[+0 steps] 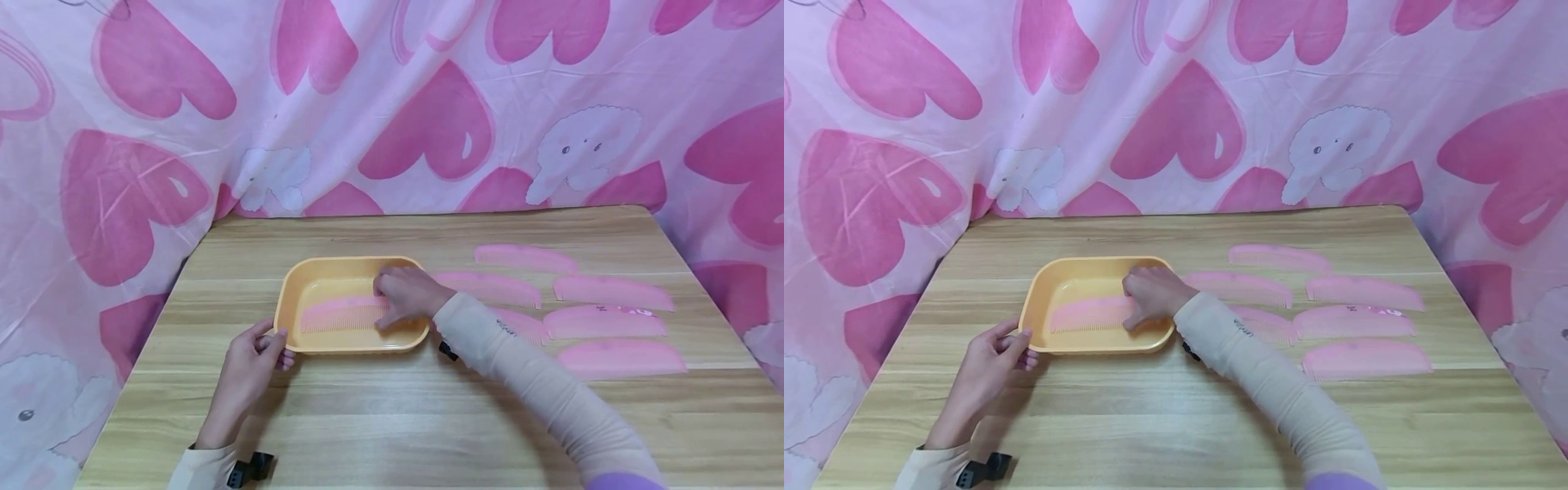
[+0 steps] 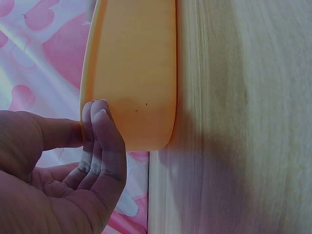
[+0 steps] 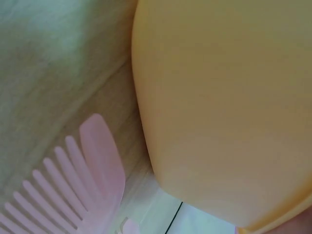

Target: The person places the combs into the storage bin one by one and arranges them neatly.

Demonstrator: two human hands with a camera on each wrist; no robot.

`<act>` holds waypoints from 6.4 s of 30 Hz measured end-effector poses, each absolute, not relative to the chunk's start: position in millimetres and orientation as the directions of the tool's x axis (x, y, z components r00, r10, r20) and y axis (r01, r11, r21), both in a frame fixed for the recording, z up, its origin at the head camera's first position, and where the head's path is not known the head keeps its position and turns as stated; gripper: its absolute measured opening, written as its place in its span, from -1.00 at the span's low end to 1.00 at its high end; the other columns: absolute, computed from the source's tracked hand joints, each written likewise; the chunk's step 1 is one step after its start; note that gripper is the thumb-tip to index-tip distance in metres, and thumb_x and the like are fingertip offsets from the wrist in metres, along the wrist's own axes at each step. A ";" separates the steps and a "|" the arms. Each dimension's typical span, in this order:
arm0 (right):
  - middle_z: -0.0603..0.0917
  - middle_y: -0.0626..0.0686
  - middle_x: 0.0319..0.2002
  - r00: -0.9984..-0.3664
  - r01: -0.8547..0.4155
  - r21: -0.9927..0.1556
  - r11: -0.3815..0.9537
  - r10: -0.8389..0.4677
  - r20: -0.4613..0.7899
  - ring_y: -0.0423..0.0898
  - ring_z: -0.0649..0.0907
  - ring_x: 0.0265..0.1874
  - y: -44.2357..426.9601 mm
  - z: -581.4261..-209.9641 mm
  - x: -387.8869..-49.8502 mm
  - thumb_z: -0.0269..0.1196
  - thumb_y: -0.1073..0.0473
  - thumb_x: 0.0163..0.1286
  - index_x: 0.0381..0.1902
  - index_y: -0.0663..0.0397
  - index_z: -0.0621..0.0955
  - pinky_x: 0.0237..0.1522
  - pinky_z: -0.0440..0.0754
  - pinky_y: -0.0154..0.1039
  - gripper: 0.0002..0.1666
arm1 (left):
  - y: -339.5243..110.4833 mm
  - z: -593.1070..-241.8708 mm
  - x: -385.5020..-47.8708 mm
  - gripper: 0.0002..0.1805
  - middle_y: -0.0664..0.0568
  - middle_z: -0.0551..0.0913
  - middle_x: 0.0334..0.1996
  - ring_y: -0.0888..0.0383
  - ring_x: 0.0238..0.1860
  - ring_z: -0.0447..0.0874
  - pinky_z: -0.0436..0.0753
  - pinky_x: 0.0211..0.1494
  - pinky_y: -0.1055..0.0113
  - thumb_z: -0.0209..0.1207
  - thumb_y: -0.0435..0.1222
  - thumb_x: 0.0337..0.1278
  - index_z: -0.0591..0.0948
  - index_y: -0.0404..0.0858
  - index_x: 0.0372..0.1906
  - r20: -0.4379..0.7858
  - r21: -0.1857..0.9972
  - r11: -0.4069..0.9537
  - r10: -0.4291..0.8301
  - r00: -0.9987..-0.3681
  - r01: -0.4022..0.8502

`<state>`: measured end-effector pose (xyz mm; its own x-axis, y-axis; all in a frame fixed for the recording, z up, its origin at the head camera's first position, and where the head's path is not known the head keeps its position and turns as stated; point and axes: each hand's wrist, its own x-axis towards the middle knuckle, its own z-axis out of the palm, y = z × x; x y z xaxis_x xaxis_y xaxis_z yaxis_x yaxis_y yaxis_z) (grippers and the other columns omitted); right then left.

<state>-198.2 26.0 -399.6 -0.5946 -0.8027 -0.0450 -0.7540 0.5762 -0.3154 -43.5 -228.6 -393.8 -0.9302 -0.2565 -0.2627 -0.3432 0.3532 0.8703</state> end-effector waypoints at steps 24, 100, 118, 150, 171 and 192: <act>0.48 -0.06 -0.31 -0.585 -0.748 -0.317 0.584 -0.805 -0.104 -0.09 0.48 -0.36 26.3 -399.1 -196.2 0.57 -0.15 0.05 -0.43 0.05 0.60 -0.29 0.48 -0.21 -0.53 | -228.7 -393.3 -43.7 -0.45 -0.16 0.70 -0.35 0.15 -0.40 0.69 0.74 -0.31 0.39 0.03 -0.30 0.55 0.28 -0.50 0.46 -0.265 0.861 0.373 -0.254 -0.930 -0.347; 0.66 0.06 -0.11 -0.823 -0.460 -0.479 0.748 -0.562 -0.085 -0.01 0.62 -0.13 237.6 -407.9 -159.7 0.61 -0.07 0.05 -0.02 0.27 0.70 -0.02 0.63 0.01 -0.33 | -227.0 -395.0 -42.8 -0.41 -0.14 0.70 -0.31 0.15 -0.36 0.68 0.74 -0.28 0.40 0.00 -0.26 0.58 0.21 -0.46 0.51 -0.274 0.842 0.399 -0.263 -0.925 -0.363; 0.64 0.03 -0.20 -0.825 -0.431 -0.494 0.756 -0.551 -0.124 -0.06 0.56 -0.24 240.0 -414.5 -161.8 0.60 0.05 0.04 -0.04 0.31 0.69 -0.15 0.59 -0.12 -0.39 | -227.2 -395.6 -42.7 -0.43 -0.13 0.70 -0.34 0.15 -0.38 0.68 0.75 -0.29 0.39 0.00 -0.27 0.57 0.24 -0.47 0.49 -0.262 0.850 0.394 -0.259 -0.930 -0.349; 0.63 0.00 -0.27 -0.851 -0.424 -0.489 0.763 -0.520 -0.073 -0.09 0.55 -0.28 245.0 -404.2 -164.4 0.64 -0.04 -0.07 -0.14 0.25 0.69 -0.21 0.60 -0.17 -0.37 | -225.6 -392.8 -41.9 -0.42 -0.16 0.70 -0.31 0.14 -0.38 0.67 0.74 -0.29 0.41 0.02 -0.27 0.57 0.24 -0.46 0.49 -0.286 0.853 0.365 -0.269 -0.920 -0.372; 0.66 0.02 -0.27 -0.849 -0.465 -0.499 0.731 -0.528 0.019 -0.07 0.60 -0.26 242.6 -373.6 -175.3 0.59 0.18 -0.07 -0.17 0.25 0.69 -0.18 0.66 -0.10 -0.51 | -225.7 -393.7 -42.8 -0.44 -0.17 0.70 -0.30 0.15 -0.38 0.68 0.74 -0.29 0.40 0.00 -0.27 0.58 0.26 -0.44 0.49 -0.283 0.847 0.378 -0.274 -0.919 -0.374; 0.67 -0.03 -0.28 -0.789 -0.539 -0.535 0.651 -0.612 0.051 -0.10 0.59 -0.29 179.8 -348.4 -191.9 0.54 0.15 -0.09 -0.20 0.14 0.70 -0.19 0.61 -0.18 -0.55 | -227.6 -394.5 -42.5 -0.43 -0.12 0.70 -0.35 0.18 -0.40 0.68 0.74 -0.31 0.39 0.02 -0.27 0.57 0.26 -0.46 0.49 -0.292 0.860 0.348 -0.264 -0.919 -0.373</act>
<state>-191.9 179.8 -348.4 -0.7892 -0.6121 0.0506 -0.5391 0.6508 -0.5347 -42.5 -227.6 -394.5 -0.9192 -0.2643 -0.2918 -0.3731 0.3485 0.8598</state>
